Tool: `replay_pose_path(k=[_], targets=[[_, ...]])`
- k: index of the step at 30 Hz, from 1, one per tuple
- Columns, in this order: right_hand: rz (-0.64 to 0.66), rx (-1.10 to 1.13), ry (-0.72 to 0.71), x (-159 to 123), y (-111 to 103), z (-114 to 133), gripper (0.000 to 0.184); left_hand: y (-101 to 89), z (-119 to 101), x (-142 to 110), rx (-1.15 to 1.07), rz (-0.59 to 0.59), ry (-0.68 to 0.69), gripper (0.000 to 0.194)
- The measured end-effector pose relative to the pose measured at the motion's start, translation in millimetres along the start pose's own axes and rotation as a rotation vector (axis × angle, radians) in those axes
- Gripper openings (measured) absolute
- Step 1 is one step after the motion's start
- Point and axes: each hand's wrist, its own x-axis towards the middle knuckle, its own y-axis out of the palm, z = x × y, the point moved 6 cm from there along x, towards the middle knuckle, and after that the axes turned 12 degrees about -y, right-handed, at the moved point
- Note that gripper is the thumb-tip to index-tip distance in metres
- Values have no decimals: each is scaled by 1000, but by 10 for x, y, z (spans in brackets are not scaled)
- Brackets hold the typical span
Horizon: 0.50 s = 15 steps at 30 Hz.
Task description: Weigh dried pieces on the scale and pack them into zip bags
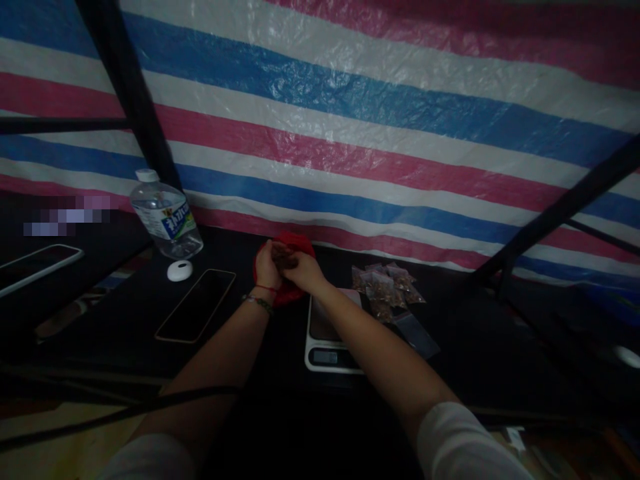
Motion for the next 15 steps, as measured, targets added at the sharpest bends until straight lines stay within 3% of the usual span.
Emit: replay_pose_path(k=[3,7,11,15], targets=[[-23,5,-37,10,-11,27,18,26,-13,15,-6,69,12,32],[-29,-29,-2,19,4,6,23,67,-57,-9,189,107,68,28],[9,25,43,25,50,-68,25,95,-60,-21,296,126,32,23],[-18,114,70,25,52,-146,25,79,-25,12,235,121,-38,38]])
